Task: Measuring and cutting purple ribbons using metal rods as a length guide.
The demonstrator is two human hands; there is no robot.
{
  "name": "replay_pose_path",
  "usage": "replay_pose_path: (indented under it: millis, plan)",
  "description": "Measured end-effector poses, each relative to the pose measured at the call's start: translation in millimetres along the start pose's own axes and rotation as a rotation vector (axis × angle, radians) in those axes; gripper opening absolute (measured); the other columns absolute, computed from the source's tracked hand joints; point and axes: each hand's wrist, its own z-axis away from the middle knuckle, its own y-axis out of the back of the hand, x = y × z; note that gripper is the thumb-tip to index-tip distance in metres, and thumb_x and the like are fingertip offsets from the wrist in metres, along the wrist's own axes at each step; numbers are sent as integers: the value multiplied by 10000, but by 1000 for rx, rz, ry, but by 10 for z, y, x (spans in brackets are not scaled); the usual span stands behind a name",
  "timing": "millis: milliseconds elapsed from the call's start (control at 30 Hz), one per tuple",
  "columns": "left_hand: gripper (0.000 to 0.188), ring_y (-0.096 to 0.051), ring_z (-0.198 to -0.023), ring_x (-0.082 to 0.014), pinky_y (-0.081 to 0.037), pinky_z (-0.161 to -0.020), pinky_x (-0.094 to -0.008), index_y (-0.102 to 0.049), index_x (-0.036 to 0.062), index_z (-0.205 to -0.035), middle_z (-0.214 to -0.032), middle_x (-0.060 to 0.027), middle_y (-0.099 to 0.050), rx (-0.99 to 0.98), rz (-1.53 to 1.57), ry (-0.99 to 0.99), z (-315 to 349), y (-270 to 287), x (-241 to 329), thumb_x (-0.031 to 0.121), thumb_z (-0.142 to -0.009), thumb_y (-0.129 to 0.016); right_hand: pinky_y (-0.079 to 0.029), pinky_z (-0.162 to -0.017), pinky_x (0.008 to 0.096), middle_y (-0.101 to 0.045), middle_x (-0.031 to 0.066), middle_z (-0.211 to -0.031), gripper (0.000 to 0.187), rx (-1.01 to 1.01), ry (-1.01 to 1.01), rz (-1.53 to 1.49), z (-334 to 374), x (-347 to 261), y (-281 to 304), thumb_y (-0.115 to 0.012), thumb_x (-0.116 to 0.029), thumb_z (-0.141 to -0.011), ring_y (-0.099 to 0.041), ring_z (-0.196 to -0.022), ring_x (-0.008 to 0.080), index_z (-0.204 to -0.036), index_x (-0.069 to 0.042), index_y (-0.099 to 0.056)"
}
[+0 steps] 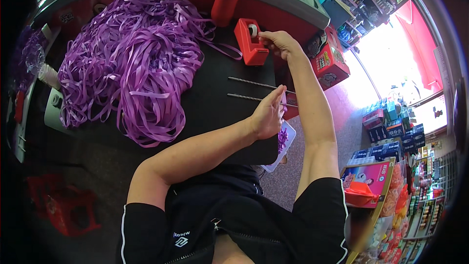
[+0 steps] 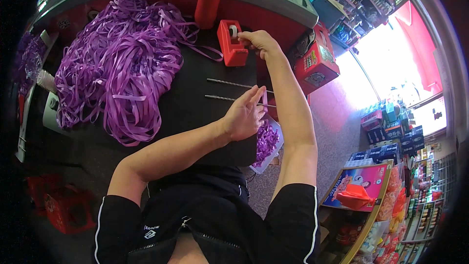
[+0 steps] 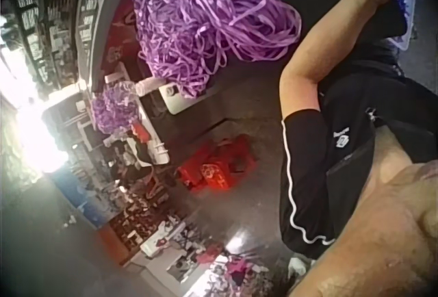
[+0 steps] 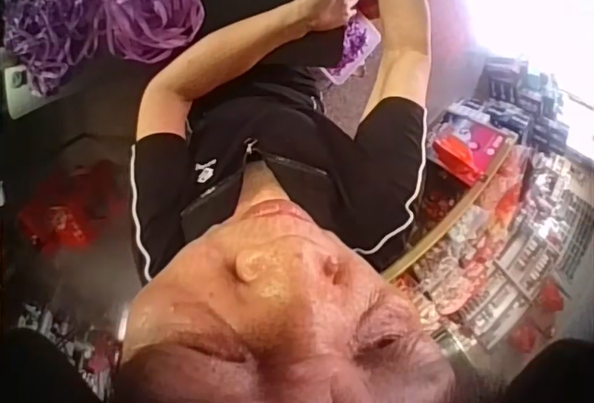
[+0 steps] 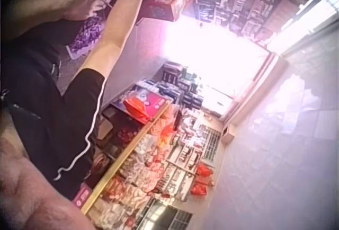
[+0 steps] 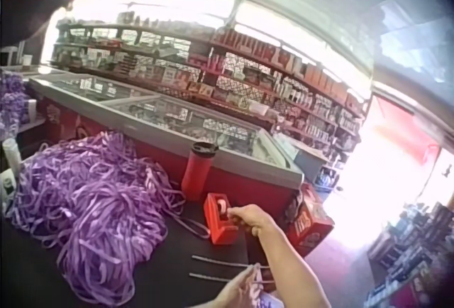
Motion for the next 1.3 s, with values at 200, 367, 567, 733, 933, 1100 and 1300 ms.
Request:
replay_pose_path:
  millis: [200, 367, 567, 733, 933, 1100, 1300]
  plan:
    - [861, 219, -1416, -305, 152, -1106, -468, 71, 250, -1503, -1508, -250, 213, 8, 7, -3, 9, -11, 3, 652, -888, -378, -261, -513, 232, -585, -75, -681, 198, -74, -61, -323, 67, 71, 141, -714, -349, -776, -431, -565, 39, -765, -160, -655]
    - [865, 217, -1416, -306, 155, -1104, -475, 74, 236, -1503, -1510, -250, 210, 6, -8, -14, 13, -15, 16, 649, -890, -375, -261, -501, 200, -581, -96, -694, 157, -126, -59, -265, 231, 116, 130, -684, -326, -817, -438, -570, 15, -749, -200, -621]
    - [867, 220, -1414, -311, 157, -1102, -476, 78, 239, -1502, -1509, -251, 211, 2, -26, -11, -4, 6, -10, 652, -888, -373, -260, -478, 200, -568, -96, -688, 155, -92, -32, -282, 486, 332, 79, -683, -310, -826, -432, -547, 14, -764, -177, -634]
    - [856, 218, -1416, -306, 155, -1104, -469, 66, 245, -1505, -1513, -245, 205, 13, 1, -14, -24, 9, -13, 645, -890, -376, -223, -456, 184, -551, -90, -665, 201, -38, -19, -252, 555, 419, -58, -702, -336, -819, -417, -533, 8, -779, -144, -656]
    - [810, 188, -1425, -301, 142, -1112, -446, 13, 264, -1511, -1530, -234, 163, -7, 32, -17, -13, 7, -10, 625, -901, -379, -225, -454, 187, -541, -88, -651, 229, -6, 39, -308, 494, 550, -128, -691, -360, -824, -408, -528, 8, -781, -139, -654]
    - [769, 90, -1436, -298, 79, -1128, -434, -47, 269, -1513, -1546, -225, 74, -10, 57, -31, -18, 21, -19, 610, -908, -379, -329, -540, 198, -597, -32, -711, 245, 43, 126, -272, 561, 543, -209, -672, -315, -835, -465, -615, 40, -823, -71, -688]
    - [692, -187, -1359, -254, -86, -1115, -405, -176, 264, -1488, -1490, -155, -226, -30, 50, -56, -4, -44, -35, 594, -916, -380, -405, -699, 213, -644, 22, -771, 263, 124, 243, -203, 439, 701, -248, -636, -262, -867, -540, -722, 69, -859, -3, -682]
